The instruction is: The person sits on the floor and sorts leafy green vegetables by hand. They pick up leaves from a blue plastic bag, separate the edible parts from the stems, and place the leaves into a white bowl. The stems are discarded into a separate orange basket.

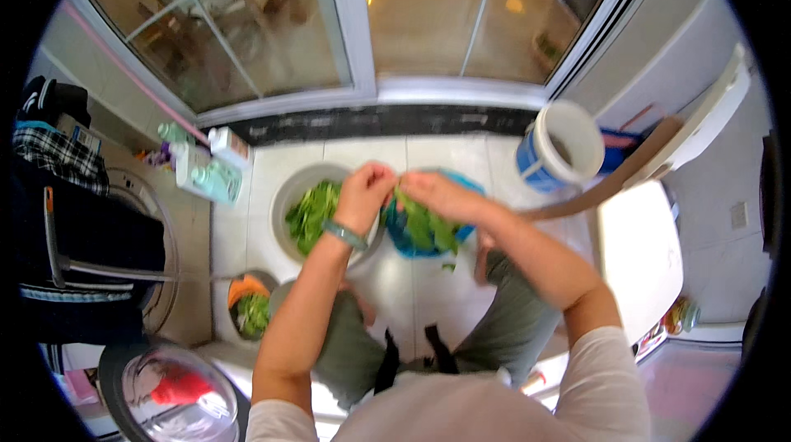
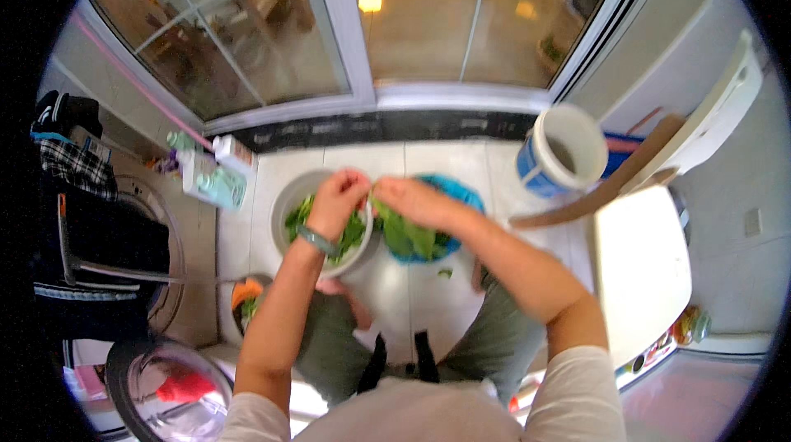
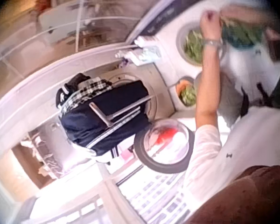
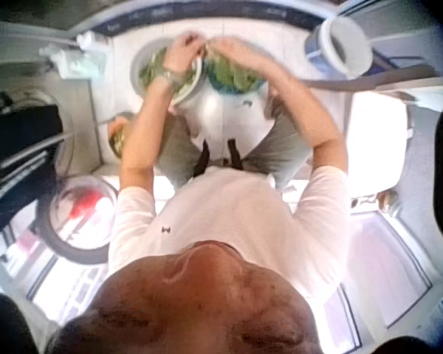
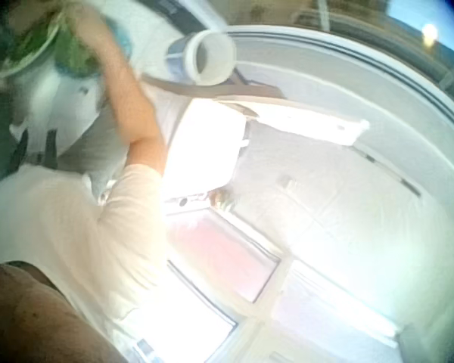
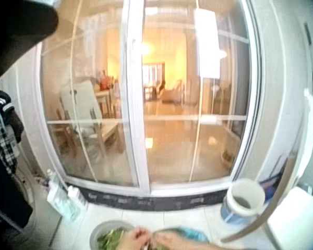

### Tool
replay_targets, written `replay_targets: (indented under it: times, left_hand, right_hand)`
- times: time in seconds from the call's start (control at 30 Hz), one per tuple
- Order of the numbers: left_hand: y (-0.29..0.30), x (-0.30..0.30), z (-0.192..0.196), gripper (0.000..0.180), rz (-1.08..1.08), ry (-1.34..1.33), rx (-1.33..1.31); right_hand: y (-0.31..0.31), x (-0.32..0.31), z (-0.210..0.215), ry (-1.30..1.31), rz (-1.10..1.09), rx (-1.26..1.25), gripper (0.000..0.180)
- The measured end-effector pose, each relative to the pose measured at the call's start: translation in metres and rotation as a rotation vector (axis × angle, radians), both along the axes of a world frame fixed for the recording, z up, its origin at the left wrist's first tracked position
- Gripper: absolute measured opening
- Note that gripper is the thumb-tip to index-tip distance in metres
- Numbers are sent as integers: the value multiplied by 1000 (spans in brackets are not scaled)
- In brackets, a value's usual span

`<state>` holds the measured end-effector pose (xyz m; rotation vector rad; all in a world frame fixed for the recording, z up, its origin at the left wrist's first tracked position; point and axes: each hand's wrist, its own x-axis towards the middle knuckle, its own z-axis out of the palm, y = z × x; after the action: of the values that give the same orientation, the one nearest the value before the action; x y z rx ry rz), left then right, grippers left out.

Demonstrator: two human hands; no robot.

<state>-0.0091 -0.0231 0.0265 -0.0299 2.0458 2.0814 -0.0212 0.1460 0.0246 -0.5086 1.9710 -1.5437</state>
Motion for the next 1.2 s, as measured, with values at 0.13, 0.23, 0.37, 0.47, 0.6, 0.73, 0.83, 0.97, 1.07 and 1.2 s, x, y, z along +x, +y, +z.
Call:
replay_targets:
  times: [0.13,0.23,0.37,0.47,0.6,0.73,0.83,0.97,1.07,1.2]
  left_hand:
    - [4,-2,-8,7,-4,26,-43]
    - [5,0,-6,9,-36,57,-52]
    - [0,4,-10,19,-90,120,-271]
    - [3,7,-6,27,-151,98,-432]
    - [-5,7,-15,30,-199,106,-348]
    - [-4,8,-18,28,-181,71,-260]
    - [-1,7,-11,27,-138,-6,-142]
    - [0,7,3,29,-75,18,-158]
    - [0,5,-3,34,-75,58,-229]
    - [-1,3,-5,37,-140,-19,-200]
  right_hand:
    - [-3,0,-2,-5,33,19,26]
    - [-7,4,2,-33,-18,28,22]
    - [-11,8,4,222,-57,224,23]
    - [-8,9,-13,532,-89,326,23]
    - [-12,14,-2,621,-60,379,23]
    - [-12,16,2,622,-68,378,22]
    - [-15,17,4,519,-142,328,22]
    - [-16,18,15,524,-154,313,25]
    - [-17,20,22,535,-162,338,25]
    - [-19,22,22,618,-170,324,23]
